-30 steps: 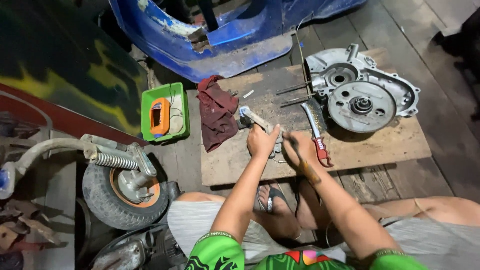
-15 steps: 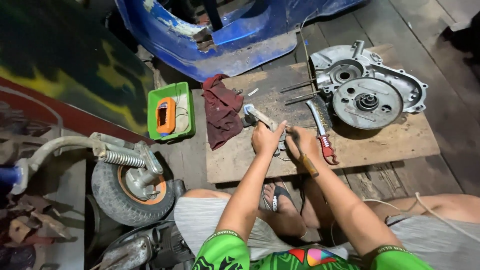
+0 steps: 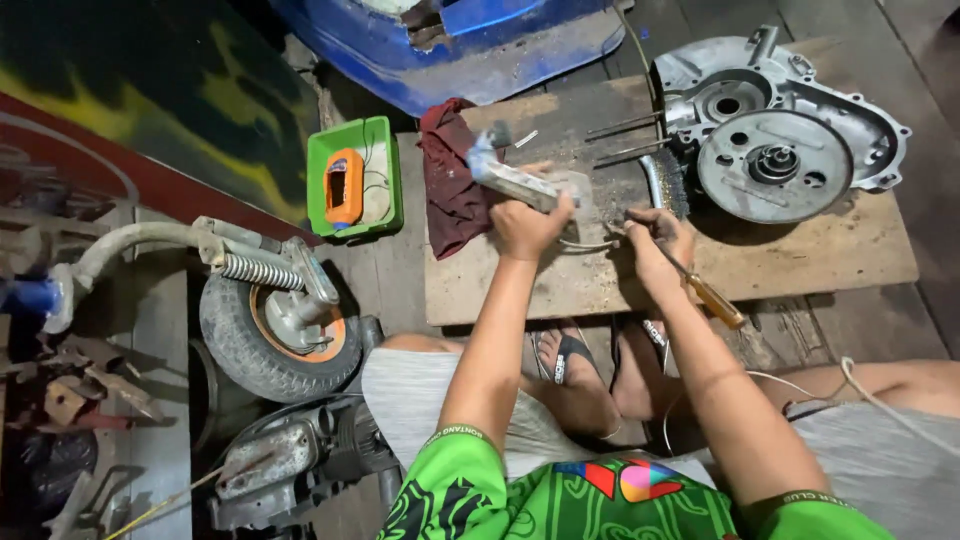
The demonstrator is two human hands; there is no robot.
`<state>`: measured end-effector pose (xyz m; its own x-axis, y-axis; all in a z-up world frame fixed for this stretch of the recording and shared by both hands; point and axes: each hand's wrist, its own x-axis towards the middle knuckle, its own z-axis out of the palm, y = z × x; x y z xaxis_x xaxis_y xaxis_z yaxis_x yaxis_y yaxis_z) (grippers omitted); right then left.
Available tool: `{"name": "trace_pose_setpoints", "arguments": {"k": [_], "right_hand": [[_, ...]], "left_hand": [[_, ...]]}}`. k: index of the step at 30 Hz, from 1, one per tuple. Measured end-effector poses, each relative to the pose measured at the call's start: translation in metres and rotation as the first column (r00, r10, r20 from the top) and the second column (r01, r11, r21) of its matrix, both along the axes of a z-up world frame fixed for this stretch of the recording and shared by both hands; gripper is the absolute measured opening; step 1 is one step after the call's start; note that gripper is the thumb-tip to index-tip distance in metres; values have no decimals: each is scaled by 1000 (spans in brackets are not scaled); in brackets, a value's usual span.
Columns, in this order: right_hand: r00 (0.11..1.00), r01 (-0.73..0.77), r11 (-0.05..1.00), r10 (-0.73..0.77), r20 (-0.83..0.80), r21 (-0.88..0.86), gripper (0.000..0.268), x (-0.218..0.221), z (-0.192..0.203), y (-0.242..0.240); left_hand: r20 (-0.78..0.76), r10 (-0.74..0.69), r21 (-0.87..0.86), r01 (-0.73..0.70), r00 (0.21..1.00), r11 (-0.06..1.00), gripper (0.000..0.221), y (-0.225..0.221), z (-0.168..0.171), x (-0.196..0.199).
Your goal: Repairing a motorcycle engine by tapping a component with a hammer and screwdriver.
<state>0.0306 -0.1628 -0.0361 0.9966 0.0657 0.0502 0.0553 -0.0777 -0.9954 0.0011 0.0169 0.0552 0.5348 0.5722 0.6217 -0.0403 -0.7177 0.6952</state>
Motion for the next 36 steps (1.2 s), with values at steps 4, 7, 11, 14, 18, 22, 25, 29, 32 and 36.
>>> {"name": "trace_pose_setpoints", "arguments": {"k": [4,7,11,14,18,22,25,29,32,36], "right_hand": [[1000,-18,999,17,22,48,17,-7,35,2],[1000,-5,1000,5,-14,16,19,2,37,-2],[1000,-8,999,6,26,53,19,3,50,-4],[998,-54,998,53,29,14,21,8,71,-2],[991,-107,988,97,-88,-116,18,23,43,-3],[987,-90,988,71,-147,-124,20,7,42,-4],[997,-74,997,74,23,8,21,-5,38,-7],[997,-70,994,67,-36,-80,21,-7,17,-7],[994,-85,987,75,-79,-133,21,-2,9,-4],[995,-99,988,94,-45,-117,22,1,2,-2]], "left_hand": [[108,-196,39,193,975,980,39,-16,22,-4],[140,-359,102,347,923,932,40,-13,12,5],[-480,-209,-131,166,852,977,88,-2,-12,3],[-433,-206,-78,191,878,979,72,23,-80,14],[-284,-309,-21,317,908,948,59,4,-13,4],[-388,-230,71,278,892,958,58,18,-55,13],[-534,-92,65,150,840,987,59,14,-49,16],[-758,-194,-297,-65,622,953,66,11,-58,24],[-774,-168,-314,-139,611,939,59,-1,-60,27],[-725,-87,-240,-132,683,962,56,-16,-59,28]]}}
